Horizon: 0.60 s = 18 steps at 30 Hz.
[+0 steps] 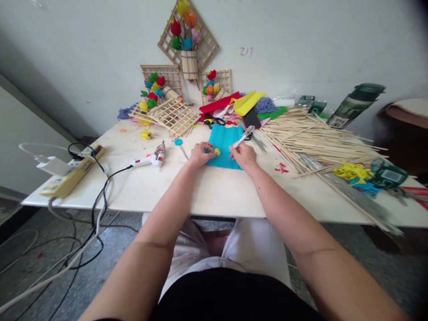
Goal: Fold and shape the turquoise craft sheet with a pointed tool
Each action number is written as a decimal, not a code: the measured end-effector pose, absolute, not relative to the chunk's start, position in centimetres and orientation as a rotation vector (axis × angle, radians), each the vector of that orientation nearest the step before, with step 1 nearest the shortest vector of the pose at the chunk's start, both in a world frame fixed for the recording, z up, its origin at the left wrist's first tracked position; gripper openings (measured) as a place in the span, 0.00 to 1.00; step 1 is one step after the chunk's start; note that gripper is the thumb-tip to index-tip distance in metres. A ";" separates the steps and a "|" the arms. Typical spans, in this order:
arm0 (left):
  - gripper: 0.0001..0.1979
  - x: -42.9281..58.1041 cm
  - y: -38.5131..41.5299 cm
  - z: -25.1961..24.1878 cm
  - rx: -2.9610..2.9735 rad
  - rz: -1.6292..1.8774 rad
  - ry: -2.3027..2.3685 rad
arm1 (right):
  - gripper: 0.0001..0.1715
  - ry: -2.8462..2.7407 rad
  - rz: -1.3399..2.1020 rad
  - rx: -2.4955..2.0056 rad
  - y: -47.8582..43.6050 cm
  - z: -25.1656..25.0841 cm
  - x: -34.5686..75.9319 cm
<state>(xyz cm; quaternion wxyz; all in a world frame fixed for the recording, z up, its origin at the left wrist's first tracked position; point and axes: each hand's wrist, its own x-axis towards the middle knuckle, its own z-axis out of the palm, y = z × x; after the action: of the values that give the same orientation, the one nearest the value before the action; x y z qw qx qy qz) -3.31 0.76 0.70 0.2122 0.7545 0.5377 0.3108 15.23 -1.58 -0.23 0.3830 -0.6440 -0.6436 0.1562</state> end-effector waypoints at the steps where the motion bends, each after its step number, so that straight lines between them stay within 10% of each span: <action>1: 0.06 -3.6 1.0 0.6 2.073 0.929 1.470 | 0.14 -1.640 0.399 -1.642 -1.6 -0.2 15.2; 18: 0.09 -4.1 1.6 0.4 1.930 0.967 1.657 | 0.13 -1.715 0.237 -1.723 -2.1 0.9 15.5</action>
<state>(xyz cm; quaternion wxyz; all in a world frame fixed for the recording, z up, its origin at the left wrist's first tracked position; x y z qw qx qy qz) -4.10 1.57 0.43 0.2085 0.6935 0.5956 0.3475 15.54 -2.06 0.88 0.3427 -0.6627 -0.6596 0.0913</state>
